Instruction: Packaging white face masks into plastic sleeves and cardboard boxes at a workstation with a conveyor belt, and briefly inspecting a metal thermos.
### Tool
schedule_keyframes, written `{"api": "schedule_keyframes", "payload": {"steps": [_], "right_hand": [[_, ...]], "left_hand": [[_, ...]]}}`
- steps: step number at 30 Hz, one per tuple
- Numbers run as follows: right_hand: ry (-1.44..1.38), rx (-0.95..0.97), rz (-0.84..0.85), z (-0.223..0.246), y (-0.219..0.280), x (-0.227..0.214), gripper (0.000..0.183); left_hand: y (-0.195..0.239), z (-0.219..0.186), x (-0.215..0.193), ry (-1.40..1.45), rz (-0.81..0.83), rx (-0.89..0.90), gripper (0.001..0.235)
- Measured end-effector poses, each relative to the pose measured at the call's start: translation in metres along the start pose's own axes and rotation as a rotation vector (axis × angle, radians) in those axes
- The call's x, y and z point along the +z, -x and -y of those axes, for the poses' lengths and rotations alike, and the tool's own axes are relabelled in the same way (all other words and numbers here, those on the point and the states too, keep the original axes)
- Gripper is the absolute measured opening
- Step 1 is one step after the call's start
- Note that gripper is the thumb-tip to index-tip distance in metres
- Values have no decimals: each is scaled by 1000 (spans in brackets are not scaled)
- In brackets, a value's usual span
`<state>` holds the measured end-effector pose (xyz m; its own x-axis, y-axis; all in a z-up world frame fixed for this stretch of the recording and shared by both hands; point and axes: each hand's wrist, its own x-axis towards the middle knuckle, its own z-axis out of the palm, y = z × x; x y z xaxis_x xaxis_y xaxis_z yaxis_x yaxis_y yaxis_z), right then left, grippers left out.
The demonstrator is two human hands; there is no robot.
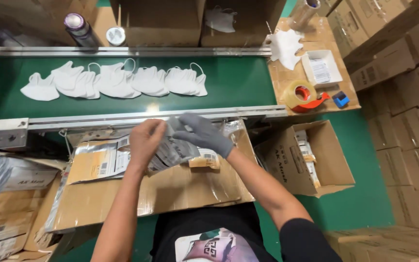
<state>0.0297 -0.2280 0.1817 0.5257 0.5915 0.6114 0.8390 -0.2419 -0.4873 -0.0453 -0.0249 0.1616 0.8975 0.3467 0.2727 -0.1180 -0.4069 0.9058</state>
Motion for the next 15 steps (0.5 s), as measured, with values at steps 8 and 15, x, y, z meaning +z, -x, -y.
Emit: {"api": "schedule_keyframes", "payload": {"steps": [8,15], "right_hand": [[-702,764,245,-22,85,60,35],[-120,709,834,-124,99,-9,49]], "left_hand": [[-3,61,28,-222,-104,-13,22],[39,132,26,-343,143,-367,37]]}}
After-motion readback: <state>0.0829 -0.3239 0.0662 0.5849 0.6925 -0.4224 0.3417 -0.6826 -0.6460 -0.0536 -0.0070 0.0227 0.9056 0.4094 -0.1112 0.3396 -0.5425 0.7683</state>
